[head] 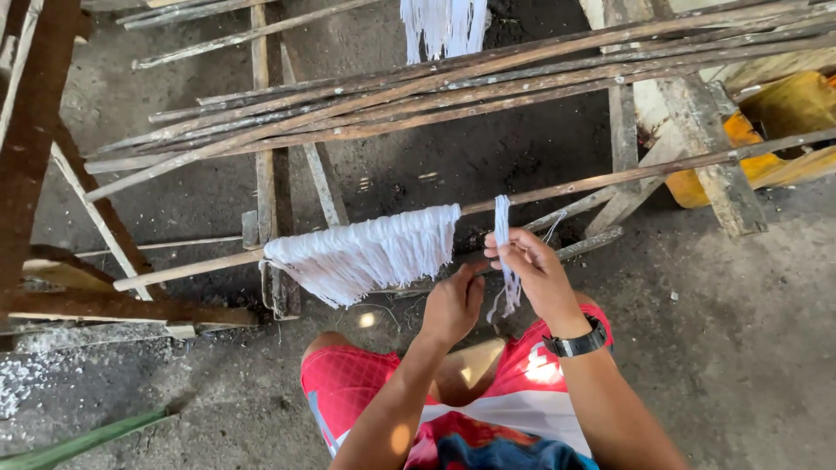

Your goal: A person is seen meticulously separating and arranging bundles of white yarn on a wooden frame as part of a manual weaving or textile production process.

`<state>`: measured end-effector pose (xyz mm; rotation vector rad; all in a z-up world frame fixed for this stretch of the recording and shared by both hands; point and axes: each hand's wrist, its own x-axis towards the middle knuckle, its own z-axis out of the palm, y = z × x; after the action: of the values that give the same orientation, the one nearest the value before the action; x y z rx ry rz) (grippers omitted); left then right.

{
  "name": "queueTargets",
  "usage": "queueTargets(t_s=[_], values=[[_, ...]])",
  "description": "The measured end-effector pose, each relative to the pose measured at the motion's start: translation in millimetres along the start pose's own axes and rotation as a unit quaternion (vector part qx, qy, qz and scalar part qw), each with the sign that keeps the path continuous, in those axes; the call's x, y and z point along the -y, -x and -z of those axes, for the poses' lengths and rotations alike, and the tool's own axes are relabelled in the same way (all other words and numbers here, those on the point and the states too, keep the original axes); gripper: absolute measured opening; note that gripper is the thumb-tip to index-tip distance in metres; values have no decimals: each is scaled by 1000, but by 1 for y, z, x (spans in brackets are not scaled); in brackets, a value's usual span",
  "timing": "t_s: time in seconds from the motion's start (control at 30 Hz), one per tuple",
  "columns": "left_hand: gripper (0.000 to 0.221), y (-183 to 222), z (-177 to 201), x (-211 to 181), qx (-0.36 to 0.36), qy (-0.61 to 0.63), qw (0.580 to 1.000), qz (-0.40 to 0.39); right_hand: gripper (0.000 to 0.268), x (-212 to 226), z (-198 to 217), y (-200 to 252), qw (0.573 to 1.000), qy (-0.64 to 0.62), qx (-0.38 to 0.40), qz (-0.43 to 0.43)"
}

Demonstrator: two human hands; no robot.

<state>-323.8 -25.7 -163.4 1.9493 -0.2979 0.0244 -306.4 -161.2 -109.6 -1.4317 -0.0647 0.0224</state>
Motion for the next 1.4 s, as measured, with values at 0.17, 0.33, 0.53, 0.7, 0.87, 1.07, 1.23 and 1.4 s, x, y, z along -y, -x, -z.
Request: queueTargets(t_s=[0.17, 0.33, 0.53, 0.7, 0.87, 1.07, 1.23, 1.4], values=[[20, -6, -4, -17, -52, 34, 998, 26, 9, 9, 5, 5, 995, 99, -14, 24], [14, -12, -12, -19, -35, 144, 988, 46, 6, 0, 19, 4, 996, 86, -3, 37], [15, -11, -5, -28, -9, 187, 979, 82, 13, 2, 12, 3, 1000, 6, 15, 3], [17, -10, -7, -15, -8, 212, 971, 114, 10, 17, 3, 1, 1000, 7, 13, -7], [16, -9, -1, -18, -3, 282, 950, 137, 12, 12, 2, 2, 1000, -11, 3, -19], [20, -10, -1, -17, -7, 242, 966, 93, 13, 1, 5, 1, 997, 71, 21, -1], [16, -10, 3, -28, -24, 196, 977, 81, 17, -10, 9, 2, 996, 91, -9, -14], [14, -10, -9, -3, 47, 6, 992, 114, 17, -8, 7, 4, 997, 82, -3, -16]])
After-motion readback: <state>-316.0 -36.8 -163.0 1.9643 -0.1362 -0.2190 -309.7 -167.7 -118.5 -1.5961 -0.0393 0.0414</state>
